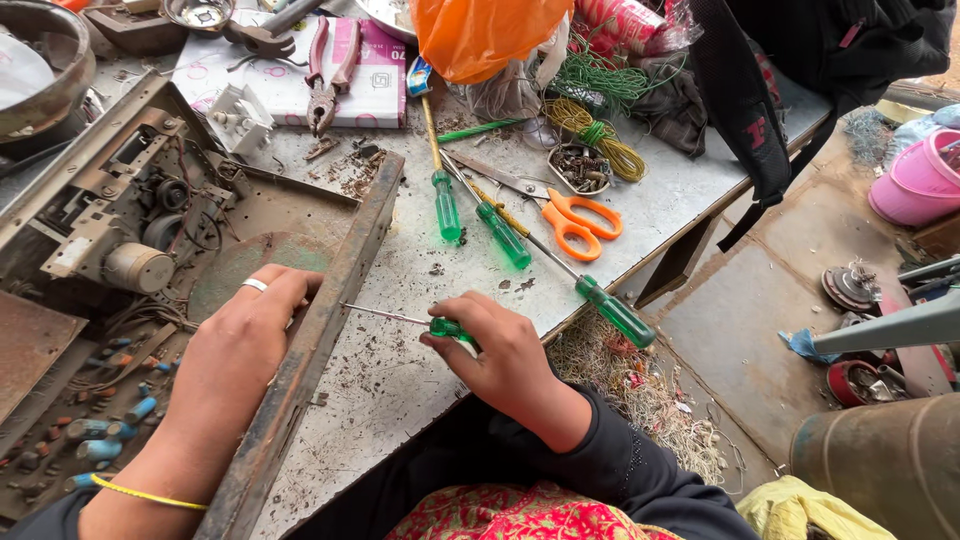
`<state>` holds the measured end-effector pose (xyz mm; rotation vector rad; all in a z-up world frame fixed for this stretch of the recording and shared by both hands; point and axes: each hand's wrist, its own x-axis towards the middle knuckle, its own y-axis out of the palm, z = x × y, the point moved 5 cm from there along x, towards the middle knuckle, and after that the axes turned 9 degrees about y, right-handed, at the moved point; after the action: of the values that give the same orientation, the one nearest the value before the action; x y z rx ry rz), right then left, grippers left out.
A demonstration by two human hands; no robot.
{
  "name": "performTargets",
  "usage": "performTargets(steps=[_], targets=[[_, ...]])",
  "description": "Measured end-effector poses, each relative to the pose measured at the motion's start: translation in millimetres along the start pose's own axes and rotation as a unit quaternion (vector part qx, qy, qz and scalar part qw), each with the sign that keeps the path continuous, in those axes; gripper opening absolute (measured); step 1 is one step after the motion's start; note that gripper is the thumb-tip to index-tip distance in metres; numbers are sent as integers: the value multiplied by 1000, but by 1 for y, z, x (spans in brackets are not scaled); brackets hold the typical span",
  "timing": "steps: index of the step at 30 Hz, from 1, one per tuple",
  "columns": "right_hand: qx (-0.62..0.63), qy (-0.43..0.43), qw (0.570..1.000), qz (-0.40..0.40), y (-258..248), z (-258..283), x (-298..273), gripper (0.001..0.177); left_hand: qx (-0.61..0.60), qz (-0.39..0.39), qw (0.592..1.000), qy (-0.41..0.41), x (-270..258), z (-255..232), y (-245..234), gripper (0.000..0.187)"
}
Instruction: The person uses a screwdriver to tighten screws on a disassembled electronic device, likely a sewing machine, held on their lap. They adjust the device's position and continue working on the internal components throughout the clip.
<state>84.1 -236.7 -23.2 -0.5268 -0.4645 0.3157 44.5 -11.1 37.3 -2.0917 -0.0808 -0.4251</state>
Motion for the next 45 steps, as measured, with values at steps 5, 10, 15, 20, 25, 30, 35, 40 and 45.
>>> performTargets(steps=[5, 10, 15, 20, 25, 30, 35, 40, 45], targets=[[-27, 48, 996, 71, 4, -7, 4, 19, -13, -7, 1000, -12, -1, -3, -5, 25], [3, -9, 999, 49, 1, -3, 2, 18, 13, -23, 999, 20, -1, -6, -11, 20], [22, -31, 999, 16, 0, 2, -3, 22, 2, -7, 1000, 14, 0, -2, -10, 22], [52, 5, 998, 47, 1, -1, 1, 24, 4, -23, 999, 36, -1, -4, -11, 24], [-34, -4, 999, 26, 3, -4, 3, 21, 12, -39, 997, 63, -2, -6, -11, 20], [-88, -84, 990, -74, 0, 9, -7, 22, 6, -42, 998, 45, -3, -5, -11, 20], [-75, -36, 996, -30, 4, 11, -6, 26, 13, -53, 997, 54, -3, -3, -9, 20], [-73, -40, 997, 2, 1, 11, -7, 19, 18, -57, 996, 64, -5, -1, -8, 21], [-69, -77, 991, -81, 3, 14, -12, 22, 13, -49, 997, 57, -4, 0, -7, 20]])
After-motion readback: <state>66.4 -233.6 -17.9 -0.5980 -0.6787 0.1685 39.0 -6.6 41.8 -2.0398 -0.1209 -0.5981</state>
